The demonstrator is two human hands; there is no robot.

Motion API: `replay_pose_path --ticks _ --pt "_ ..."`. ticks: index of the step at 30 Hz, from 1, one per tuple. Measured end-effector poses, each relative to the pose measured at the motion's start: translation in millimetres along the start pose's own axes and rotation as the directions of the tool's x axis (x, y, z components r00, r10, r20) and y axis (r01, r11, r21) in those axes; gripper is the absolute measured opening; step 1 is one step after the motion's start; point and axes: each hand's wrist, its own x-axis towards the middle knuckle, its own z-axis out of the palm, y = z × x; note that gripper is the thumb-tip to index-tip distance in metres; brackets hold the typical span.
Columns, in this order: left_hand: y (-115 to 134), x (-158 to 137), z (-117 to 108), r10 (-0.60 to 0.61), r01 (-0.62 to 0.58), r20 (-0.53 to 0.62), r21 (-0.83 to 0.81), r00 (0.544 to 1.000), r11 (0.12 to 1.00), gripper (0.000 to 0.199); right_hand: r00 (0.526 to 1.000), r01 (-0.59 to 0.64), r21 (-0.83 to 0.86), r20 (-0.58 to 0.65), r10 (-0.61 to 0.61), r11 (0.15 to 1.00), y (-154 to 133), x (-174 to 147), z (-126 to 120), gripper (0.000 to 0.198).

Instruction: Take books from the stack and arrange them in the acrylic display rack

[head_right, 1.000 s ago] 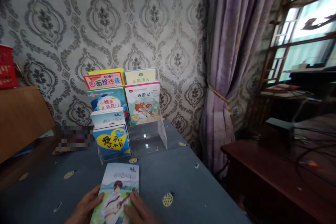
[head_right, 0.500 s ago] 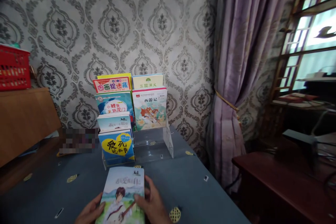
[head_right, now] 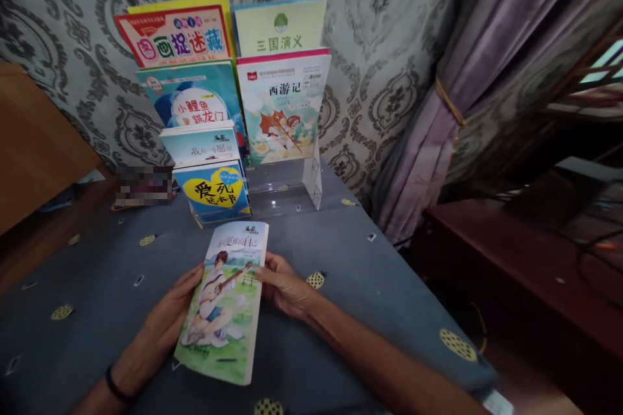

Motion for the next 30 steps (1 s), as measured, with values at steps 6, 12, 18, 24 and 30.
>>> replay_pose_path --ticks 6,12,18,24,30 --pt "0 -1 -1 -0.039 0.037 0.062 0.036 0.997 0.999 0.026 0.999 -0.033 0.000 0.003 0.033 0.999 3 -2 -6 0.070" --pt "5 -6 5 0.023 -0.021 -0.029 0.057 0.999 0.998 0.030 1.000 -0.020 -0.040 -0.004 0.020 0.999 3 -1 -8 0.060" --pt "21 -15 17 0.200 -0.197 -0.003 0.163 0.980 0.967 0.051 0.999 -0.035 -0.065 -0.010 0.035 0.997 -4 -4 -3 0.049" --pt "66 -39 26 0.743 -0.673 0.128 0.546 0.656 0.500 0.041 1.000 0.006 -0.108 -0.029 -0.009 0.994 -7 -6 -6 0.046" --pt "39 -49 9 0.520 -0.658 0.830 0.509 0.203 -0.555 0.028 0.985 -0.156 0.080 0.085 0.149 0.985 -14 -7 -5 0.070"
